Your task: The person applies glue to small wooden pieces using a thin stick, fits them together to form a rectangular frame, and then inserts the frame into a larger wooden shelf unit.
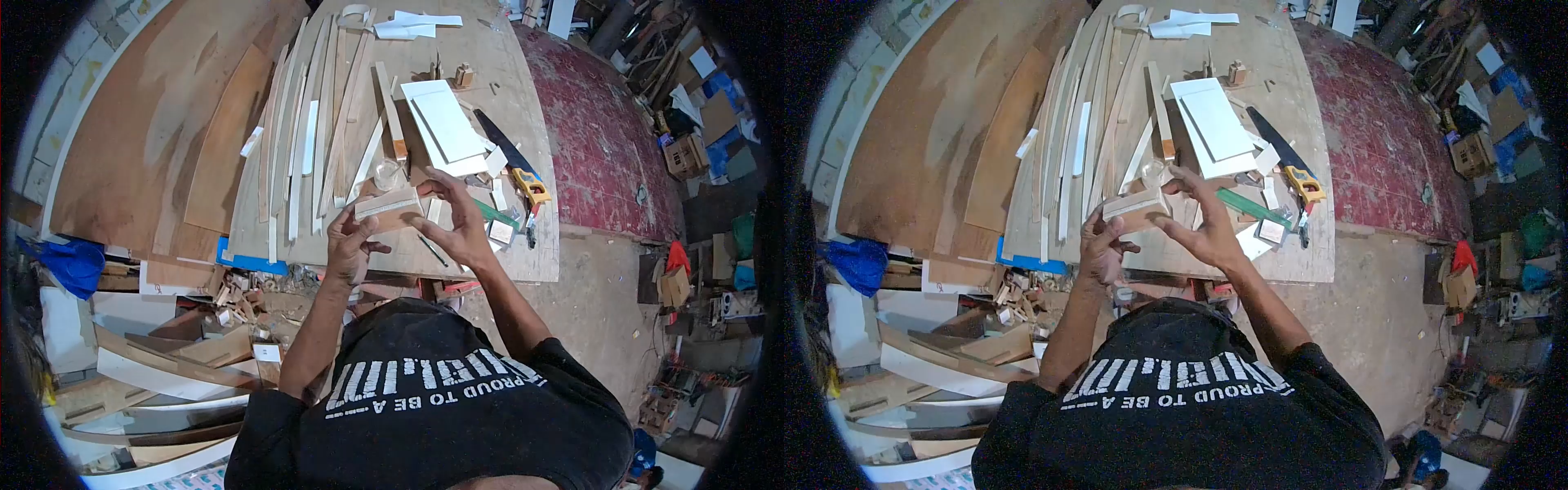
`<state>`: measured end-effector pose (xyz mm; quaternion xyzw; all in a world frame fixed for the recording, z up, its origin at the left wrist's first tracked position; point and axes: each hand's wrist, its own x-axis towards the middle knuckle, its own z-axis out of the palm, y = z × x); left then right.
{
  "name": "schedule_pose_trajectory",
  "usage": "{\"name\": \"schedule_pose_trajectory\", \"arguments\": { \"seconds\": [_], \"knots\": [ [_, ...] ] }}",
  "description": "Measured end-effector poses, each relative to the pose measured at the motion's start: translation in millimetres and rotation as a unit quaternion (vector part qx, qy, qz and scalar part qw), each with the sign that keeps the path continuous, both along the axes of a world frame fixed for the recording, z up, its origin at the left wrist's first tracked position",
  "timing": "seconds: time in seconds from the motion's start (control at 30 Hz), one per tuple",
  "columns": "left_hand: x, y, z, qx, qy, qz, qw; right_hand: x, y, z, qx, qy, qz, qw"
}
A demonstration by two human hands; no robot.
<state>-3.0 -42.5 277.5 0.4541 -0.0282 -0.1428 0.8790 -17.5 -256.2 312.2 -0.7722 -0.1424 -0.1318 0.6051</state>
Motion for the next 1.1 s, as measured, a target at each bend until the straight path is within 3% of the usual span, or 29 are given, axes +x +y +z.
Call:
{"name": "schedule_pose_trajectory", "arguments": {
  "seconds": [0.13, 0.27, 0.3, 0.33, 0.37, 0.43, 0.47, 0.7, 0.77, 0.8, 0.87, 0.97, 1.1],
  "knots": [
    [3, -5, -10, -0.092, 0.031, -0.01, 0.995, 13, 9, -3, 0.071, 0.015, 0.008, 0.997],
    [12, 2, -22, -0.098, 0.011, -0.03, 0.995, 14, 9, 4, 0.081, 0.029, 0.022, 0.996],
    [19, 6, -21, 0.024, -0.119, -0.025, 0.992, 13, 7, 10, 0.041, 0.017, 0.041, 0.998],
    [25, 8, -20, 0.146, -0.244, -0.021, 0.958, 12, 6, 14, 0.001, 0.007, 0.06, 0.998],
    [26, 11, -21, 0.145, -0.241, -0.02, 0.959, 12, 6, 14, 0.0, 0.01, 0.061, 0.998],
    [23, 16, 4, 0.314, -0.214, -0.055, 0.923, 12, 8, 13, -0.142, -0.058, 0.068, 0.986],
    [22, 14, 10, 0.335, -0.23, -0.056, 0.912, 13, 9, 11, -0.148, -0.052, 0.076, 0.985],
    [20, 11, 13, 0.334, -0.286, -0.036, 0.897, 10, 13, 23, -0.16, -0.068, 0.085, 0.981],
    [20, 10, 17, 0.288, -0.296, -0.053, 0.909, 11, 12, 23, -0.251, -0.151, 0.065, 0.954],
    [20, 10, 14, 0.287, -0.295, -0.052, 0.91, 9, 12, 23, -0.251, -0.15, 0.066, 0.954],
    [19, 11, 6, 0.179, -0.226, -0.082, 0.954, 5, 12, 26, -0.289, -0.146, 0.075, 0.943],
    [17, 10, 6, 0.161, -0.21, -0.073, 0.961, 4, 8, 19, -0.313, -0.186, 0.061, 0.93],
    [14, 11, 7, 0.225, -0.214, -0.069, 0.948, 0, 2, 23, -0.305, -0.182, 0.059, 0.933]
  ]
}}
